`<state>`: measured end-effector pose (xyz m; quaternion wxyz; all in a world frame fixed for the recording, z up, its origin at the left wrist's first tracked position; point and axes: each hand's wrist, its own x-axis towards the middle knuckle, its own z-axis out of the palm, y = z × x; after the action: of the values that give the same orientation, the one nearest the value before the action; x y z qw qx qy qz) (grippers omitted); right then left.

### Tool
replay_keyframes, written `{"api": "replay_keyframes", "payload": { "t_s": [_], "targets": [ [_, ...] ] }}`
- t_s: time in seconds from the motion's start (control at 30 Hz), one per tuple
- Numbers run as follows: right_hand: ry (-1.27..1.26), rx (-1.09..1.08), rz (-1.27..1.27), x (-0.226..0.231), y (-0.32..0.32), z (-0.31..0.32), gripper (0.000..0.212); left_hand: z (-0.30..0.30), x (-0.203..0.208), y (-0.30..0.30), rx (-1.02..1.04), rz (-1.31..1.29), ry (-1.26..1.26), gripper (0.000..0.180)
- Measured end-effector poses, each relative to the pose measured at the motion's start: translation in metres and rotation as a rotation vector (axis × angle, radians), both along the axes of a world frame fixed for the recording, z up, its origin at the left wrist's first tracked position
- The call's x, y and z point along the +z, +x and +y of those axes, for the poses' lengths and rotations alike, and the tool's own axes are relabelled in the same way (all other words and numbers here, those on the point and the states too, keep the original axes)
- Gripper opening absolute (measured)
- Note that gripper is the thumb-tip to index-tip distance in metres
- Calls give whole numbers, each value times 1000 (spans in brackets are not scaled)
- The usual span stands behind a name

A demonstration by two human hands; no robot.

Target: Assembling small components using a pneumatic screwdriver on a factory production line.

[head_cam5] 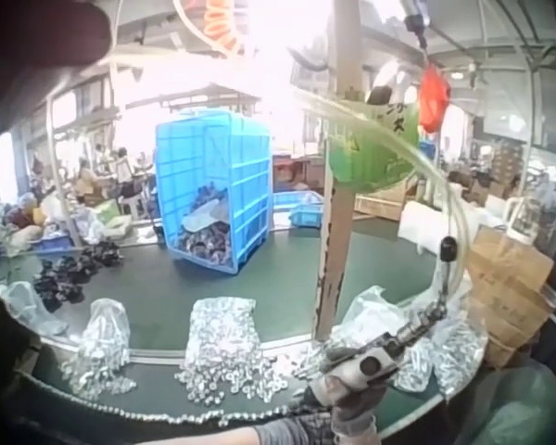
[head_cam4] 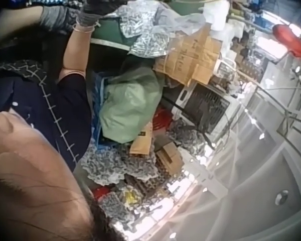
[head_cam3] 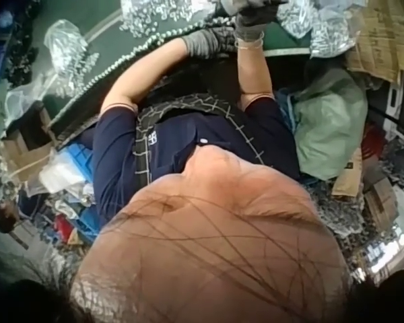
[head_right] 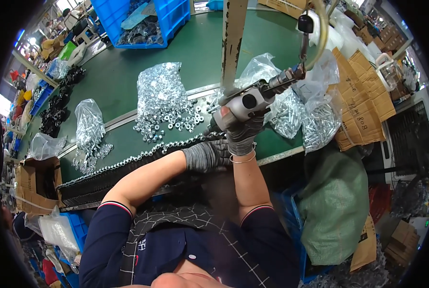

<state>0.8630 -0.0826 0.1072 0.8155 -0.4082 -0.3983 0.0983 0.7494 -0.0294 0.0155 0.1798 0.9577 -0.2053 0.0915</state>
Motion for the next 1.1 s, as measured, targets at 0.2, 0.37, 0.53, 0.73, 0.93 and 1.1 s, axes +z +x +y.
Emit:
{"api": "replay_keyframes", "payload": {
  "t_s": [0.2,0.37,0.53,0.73,0.93,1.1],
  "targets": [
    [56,159,197,-11,-6,-4,61,-5,10,1,-45,39,-35,49],
    [98,134,128,-22,6,5,62,-3,9,10,-71,-73,39,48],
    [22,52,150,-18,-2,10,60,-1,3,10,-75,-43,-11,50],
    [328,892,967,-17,-2,10,56,-1,-8,11,15,25,-136,52],
    [15,115,52,-2,-23,-1,59,-2,27,-43,46,26,38,56],
    [-23,159,224,-30,-30,10,55,4,9,-73,27,133,120,55]
  ]
}}
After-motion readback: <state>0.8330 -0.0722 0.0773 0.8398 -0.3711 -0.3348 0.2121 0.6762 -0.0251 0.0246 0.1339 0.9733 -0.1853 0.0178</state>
